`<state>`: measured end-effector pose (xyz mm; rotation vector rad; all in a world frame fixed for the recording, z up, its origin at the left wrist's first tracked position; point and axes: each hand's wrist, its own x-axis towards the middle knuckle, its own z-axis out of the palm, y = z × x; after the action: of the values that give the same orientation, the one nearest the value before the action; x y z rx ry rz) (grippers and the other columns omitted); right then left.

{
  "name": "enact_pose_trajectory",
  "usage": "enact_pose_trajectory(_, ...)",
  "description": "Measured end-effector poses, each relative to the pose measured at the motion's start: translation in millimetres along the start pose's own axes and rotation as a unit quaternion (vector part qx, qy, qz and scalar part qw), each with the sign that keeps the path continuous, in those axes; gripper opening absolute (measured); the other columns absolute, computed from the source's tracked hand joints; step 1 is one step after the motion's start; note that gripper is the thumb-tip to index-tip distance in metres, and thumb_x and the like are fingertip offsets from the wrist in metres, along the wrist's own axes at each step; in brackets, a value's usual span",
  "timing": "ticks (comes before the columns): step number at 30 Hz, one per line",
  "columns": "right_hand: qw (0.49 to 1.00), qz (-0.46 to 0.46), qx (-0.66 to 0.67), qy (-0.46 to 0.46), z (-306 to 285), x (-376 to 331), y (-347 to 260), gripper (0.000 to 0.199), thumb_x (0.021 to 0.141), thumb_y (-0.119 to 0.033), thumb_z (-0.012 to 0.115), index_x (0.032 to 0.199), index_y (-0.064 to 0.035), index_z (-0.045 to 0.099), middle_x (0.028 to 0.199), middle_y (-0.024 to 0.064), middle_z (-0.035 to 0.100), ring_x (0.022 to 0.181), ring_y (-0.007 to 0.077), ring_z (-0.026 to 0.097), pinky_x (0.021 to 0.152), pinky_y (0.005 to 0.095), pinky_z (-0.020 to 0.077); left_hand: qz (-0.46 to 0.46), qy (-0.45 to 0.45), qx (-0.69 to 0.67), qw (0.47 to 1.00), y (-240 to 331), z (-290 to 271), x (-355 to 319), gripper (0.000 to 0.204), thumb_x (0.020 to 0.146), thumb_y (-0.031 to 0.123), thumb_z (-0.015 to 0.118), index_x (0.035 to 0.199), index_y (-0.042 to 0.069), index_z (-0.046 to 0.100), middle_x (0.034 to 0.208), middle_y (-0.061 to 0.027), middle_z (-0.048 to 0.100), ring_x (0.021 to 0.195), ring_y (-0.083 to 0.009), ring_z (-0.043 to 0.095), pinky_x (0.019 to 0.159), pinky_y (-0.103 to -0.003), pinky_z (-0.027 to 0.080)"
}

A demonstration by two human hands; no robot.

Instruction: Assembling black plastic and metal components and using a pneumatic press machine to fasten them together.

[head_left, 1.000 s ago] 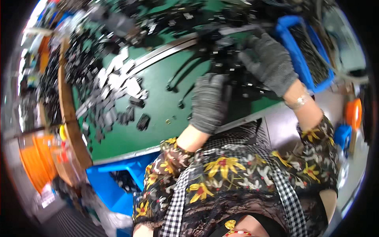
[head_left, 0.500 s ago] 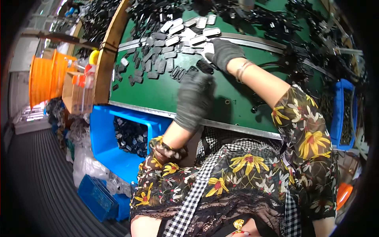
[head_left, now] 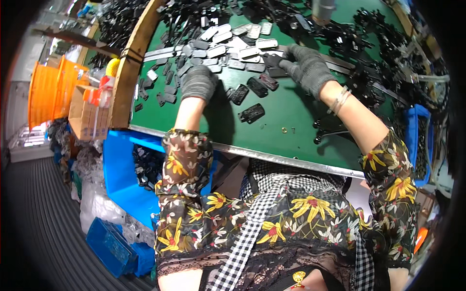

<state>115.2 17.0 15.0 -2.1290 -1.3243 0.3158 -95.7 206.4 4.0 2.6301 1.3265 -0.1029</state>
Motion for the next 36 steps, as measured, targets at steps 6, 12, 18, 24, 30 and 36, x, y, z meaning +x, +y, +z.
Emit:
enact_pose_trajectory(6,0.965,0.077,0.229,-0.104,-36.2,-20.6,-5.0,0.023,0.093,-0.022,0.06,0.105,-0.0031,0.065,0.077,0.0108,0.067,0.058,0.0126,0.061,0.055,0.0291,0.0512,0.219,0.104,-0.482,0.842,69.4,2.1,-50.0,0.021,0.098,0.011,0.055,0.116,0.006,0.064,0.084,0.0018,0.06,0.073,-0.0027,0.053,0.06,-0.017,0.043)
enact_pose_trajectory(12,0.893,0.154,0.418,-0.066,-78.3,-68.3,-4.3,0.028,0.094,-0.022,0.062,0.109,0.0007,0.062,0.085,0.0068,0.068,0.062,0.0096,0.063,0.049,0.0224,0.0513,0.221,0.057,-0.617,0.753,157.6,0.9,-77.2,0.036,0.084,0.003,0.07,0.118,0.002,0.06,0.078,0.0017,0.053,0.07,-0.0056,0.049,0.062,-0.021,0.046)
enact_pose_trajectory(18,0.852,0.169,0.495,0.035,-98.6,-113.7,12.4,0.032,0.09,-0.032,0.067,0.102,-0.0023,0.067,0.083,0.0046,0.068,0.064,0.0098,0.065,0.054,0.0207,0.054,0.334,0.047,-0.563,0.755,198.8,14.8,-81.9,0.025,0.084,0.008,0.073,0.104,-0.003,0.062,0.086,-0.0023,0.063,0.076,-0.0105,0.061,0.071,-0.024,0.053)
enact_pose_trajectory(24,0.848,0.173,0.497,0.062,-118.3,-145.8,31.0,0.027,0.087,-0.028,0.071,0.093,-0.002,0.068,0.075,0.0039,0.067,0.063,0.0091,0.064,0.053,0.0208,0.0528,0.466,0.116,-0.447,0.755,231.8,13.2,-88.9,0.03,0.074,0.016,0.082,0.094,0.0,0.065,0.084,-0.004,0.063,0.07,-0.0098,0.061,0.06,-0.023,0.049)
enact_pose_trajectory(30,0.82,0.191,0.516,0.155,-122.9,-166.6,36.0,0.023,0.089,-0.018,0.068,0.104,-0.0002,0.064,0.079,0.0035,0.066,0.065,0.0078,0.062,0.056,0.0206,0.0516,0.26,-0.129,-0.643,0.709,247.6,16.3,-126.9,0.03,0.088,0.009,0.069,0.115,-0.002,0.061,0.099,-0.0089,0.067,0.078,-0.0119,0.065,0.065,-0.024,0.054)
enact_pose_trajectory(36,0.899,0.07,0.353,0.249,-118.1,-184.9,36.9,0.02,0.086,-0.017,0.07,0.096,-0.0009,0.064,0.081,0.0063,0.066,0.07,0.0145,0.064,0.064,0.0263,0.0509,0.232,-0.184,-0.66,0.69,256.9,13.0,-136.5,0.033,0.09,0.007,0.064,0.12,-0.006,0.057,0.092,-0.0108,0.068,0.072,-0.0134,0.065,0.068,-0.025,0.055)
